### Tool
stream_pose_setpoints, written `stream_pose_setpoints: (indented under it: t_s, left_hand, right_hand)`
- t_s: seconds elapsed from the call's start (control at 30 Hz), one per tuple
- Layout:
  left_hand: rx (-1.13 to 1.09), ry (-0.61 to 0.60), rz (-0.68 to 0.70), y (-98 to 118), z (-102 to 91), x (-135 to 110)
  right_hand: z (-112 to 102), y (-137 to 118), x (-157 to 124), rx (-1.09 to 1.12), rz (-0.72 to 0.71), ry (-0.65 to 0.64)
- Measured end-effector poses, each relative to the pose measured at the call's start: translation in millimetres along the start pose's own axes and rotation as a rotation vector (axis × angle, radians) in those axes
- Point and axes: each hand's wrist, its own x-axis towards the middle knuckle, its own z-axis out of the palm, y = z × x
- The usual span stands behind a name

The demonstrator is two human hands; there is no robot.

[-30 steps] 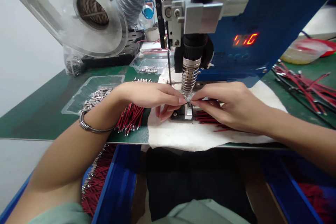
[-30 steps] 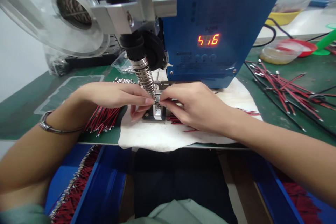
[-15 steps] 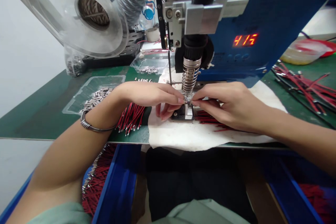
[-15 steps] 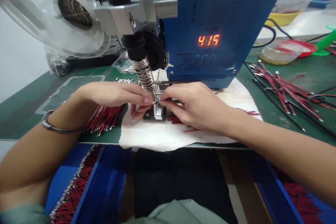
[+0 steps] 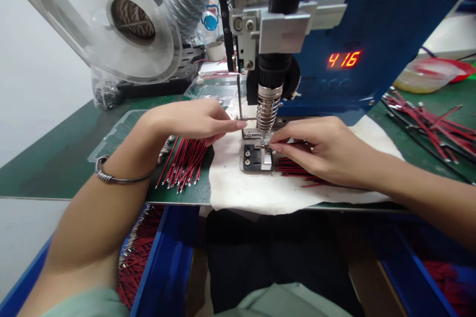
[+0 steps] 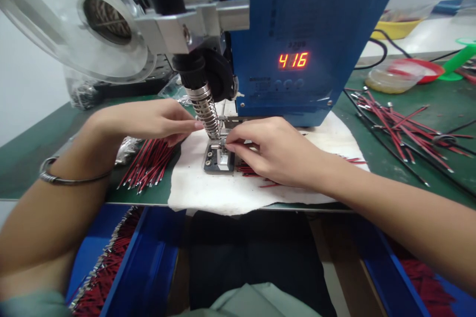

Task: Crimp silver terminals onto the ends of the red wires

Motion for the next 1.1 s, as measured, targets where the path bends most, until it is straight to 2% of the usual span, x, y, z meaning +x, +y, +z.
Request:
stream_pose_setpoints:
  t_s: [0.13,0.27,0.43,0.73,0.93,1.1]
  left_hand:
    - [0.112,0.249,0.115,-8.3,-1.1,1.6]
    - [0.189,0.318,0.255,-5.8,2.6,2.4]
    - [0.375,0.439,0.341,-1.6,8.0,4.9]
    - [0.413,0.455,0.328,-1.4,9.4,5.3]
    - [0.481,0.514,0.405,-3.3,11.7,6.6]
    - [0.498,0.526,0.414,-5.0,12.4,7.3]
  right_hand:
    - [-0.3,0.3,0.7,0.005,0.002,0.003]
    - [1.0,0.4,0.6,0.0,0.0,0.004]
    - [2.2,0.9,0.5,-0.015,-0.019,0.021]
    - [3.2,0.8,-0.5,-0.035,-0.031,0.037]
    - [3.6,2.5,-1.2,-0.022,-0.071,0.04]
    - [2.8,3.2,-1.1,-0.019,-0.058,0.03]
